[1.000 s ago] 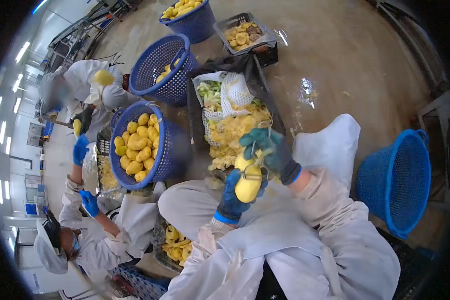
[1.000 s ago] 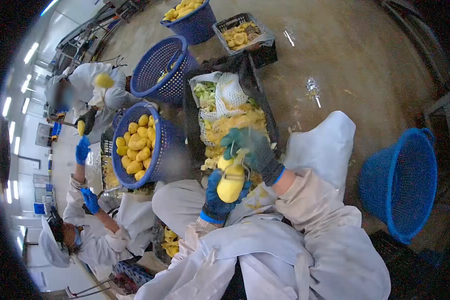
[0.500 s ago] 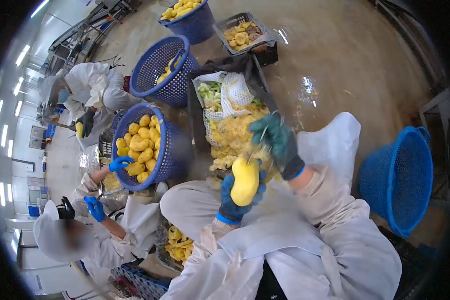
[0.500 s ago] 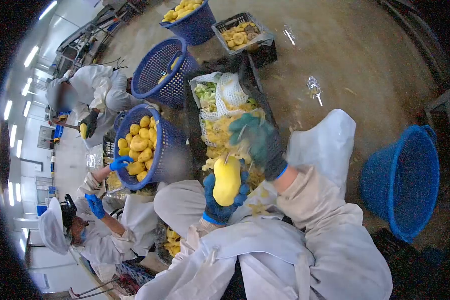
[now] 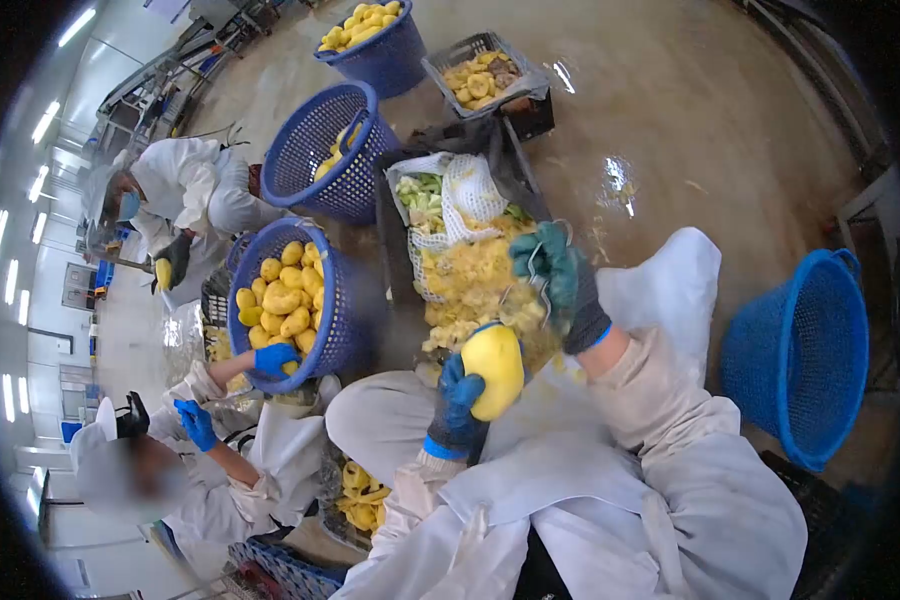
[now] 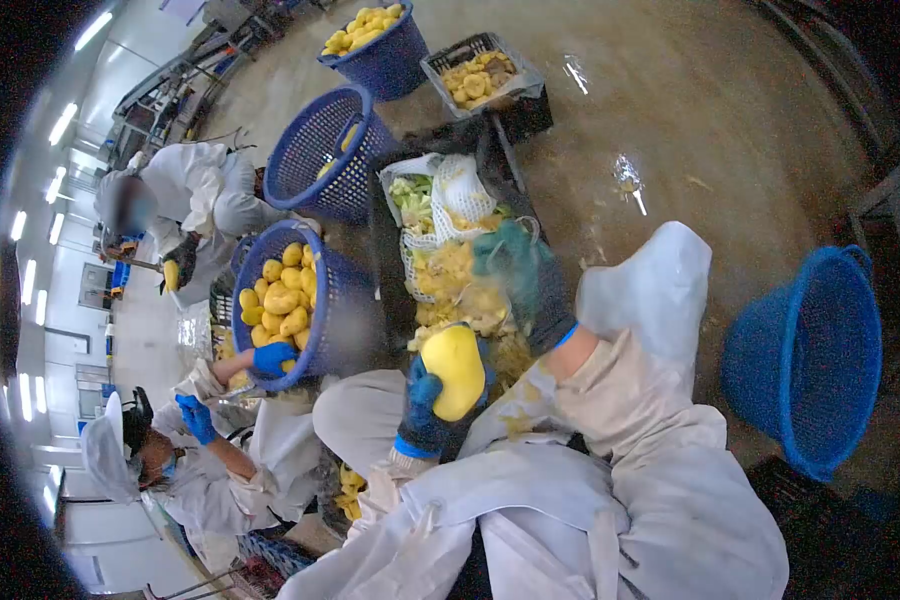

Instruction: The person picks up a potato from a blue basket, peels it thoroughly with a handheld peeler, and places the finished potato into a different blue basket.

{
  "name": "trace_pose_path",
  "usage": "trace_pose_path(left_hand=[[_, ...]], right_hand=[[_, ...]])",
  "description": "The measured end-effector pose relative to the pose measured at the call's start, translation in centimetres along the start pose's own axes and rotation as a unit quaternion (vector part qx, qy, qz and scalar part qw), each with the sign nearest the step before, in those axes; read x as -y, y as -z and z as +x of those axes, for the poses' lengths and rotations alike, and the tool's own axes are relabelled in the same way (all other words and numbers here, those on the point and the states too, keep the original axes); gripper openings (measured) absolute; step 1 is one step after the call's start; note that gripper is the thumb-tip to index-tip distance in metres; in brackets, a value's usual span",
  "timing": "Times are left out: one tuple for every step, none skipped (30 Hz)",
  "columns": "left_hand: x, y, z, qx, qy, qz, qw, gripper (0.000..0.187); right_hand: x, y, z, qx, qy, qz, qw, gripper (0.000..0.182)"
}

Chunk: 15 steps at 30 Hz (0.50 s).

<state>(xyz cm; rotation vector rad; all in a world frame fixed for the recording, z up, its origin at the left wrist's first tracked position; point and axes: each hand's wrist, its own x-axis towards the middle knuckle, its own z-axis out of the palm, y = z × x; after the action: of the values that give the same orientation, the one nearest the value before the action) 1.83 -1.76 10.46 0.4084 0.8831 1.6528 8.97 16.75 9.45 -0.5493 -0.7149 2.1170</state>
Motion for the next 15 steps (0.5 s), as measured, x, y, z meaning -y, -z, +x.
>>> trace_pose_path(left_hand=[[0.1, -0.2, -0.3, -0.030, -0.003, 0.012, 0.999, 0.076], [-0.2, -0.6, -0.3, -0.056, -0.011, 0.027, 0.998, 0.077], [-0.5, -0.9, -0.2, -0.081, -0.019, 0.045, 0.996, 0.078], [-0.6, -1.5, 0.1, -0.103, -0.046, 0.051, 0.992, 0.077], [-0.8, -1.4, 0.2, -0.090, -0.062, 0.081, 0.991, 0.075], [-1.2, -0.8, 0.5, -0.076, -0.079, 0.114, 0.987, 0.074], [-1.5, -0.4, 0.7, -0.064, -0.094, 0.143, 0.983, 0.073], [-1.3, -0.2, 0.2, -0.058, -0.103, 0.170, 0.978, 0.072], [-1.1, -0.3, -0.1, -0.068, -0.097, 0.179, 0.977, 0.072], [-1.2, -0.5, 0.2, -0.072, -0.097, 0.191, 0.974, 0.072], [-1.4, -0.6, 0.5, -0.074, -0.097, 0.203, 0.971, 0.072], [-1.5, -0.7, 0.6, -0.084, -0.093, 0.204, 0.971, 0.072], [-1.3, -0.5, 0.6, -0.071, -0.109, 0.208, 0.969, 0.071], [-1.3, 0.0, 0.4, -0.060, -0.124, 0.214, 0.967, 0.071], [-1.5, -0.2, 0.5, -0.049, -0.137, 0.219, 0.965, 0.071]], right_hand=[[0.3, -1.2, -1.7, 0.000, -0.019, 0.005, 1.000, 0.033], [0.1, -1.9, -2.7, 0.007, -0.045, -0.081, 0.996, 0.034], [-0.5, -1.4, -2.2, -0.014, -0.023, -0.055, 0.998, 0.034], [-1.8, 0.0, -1.2, -0.036, -0.002, -0.029, 0.999, 0.035], [-3.0, 1.5, -0.1, -0.054, 0.018, -0.003, 0.998, 0.035], [-2.5, 2.4, 0.6, -0.033, -0.024, 0.048, 0.998, 0.035], [-2.9, 2.9, 0.7, -0.026, -0.031, 0.044, 0.998, 0.034], [-1.7, 0.9, -0.9, -0.023, -0.046, 0.038, 0.998, 0.033], [-0.7, -1.2, -2.5, -0.019, -0.060, 0.032, 0.997, 0.031], [-0.3, -3.1, -3.4, -0.024, -0.089, 0.041, 0.995, 0.030], [-1.1, -2.3, -2.6, -0.027, -0.045, 0.050, 0.997, 0.031], [-2.7, -0.3, -1.0, -0.031, 0.000, 0.058, 0.998, 0.031], [-3.8, 1.6, 0.5, -0.032, 0.043, 0.064, 0.996, 0.032], [-3.8, 3.9, 1.2, -0.070, -0.085, 0.173, 0.979, 0.028], [-2.6, 2.1, 0.7, -0.055, -0.054, 0.128, 0.989, 0.027]])
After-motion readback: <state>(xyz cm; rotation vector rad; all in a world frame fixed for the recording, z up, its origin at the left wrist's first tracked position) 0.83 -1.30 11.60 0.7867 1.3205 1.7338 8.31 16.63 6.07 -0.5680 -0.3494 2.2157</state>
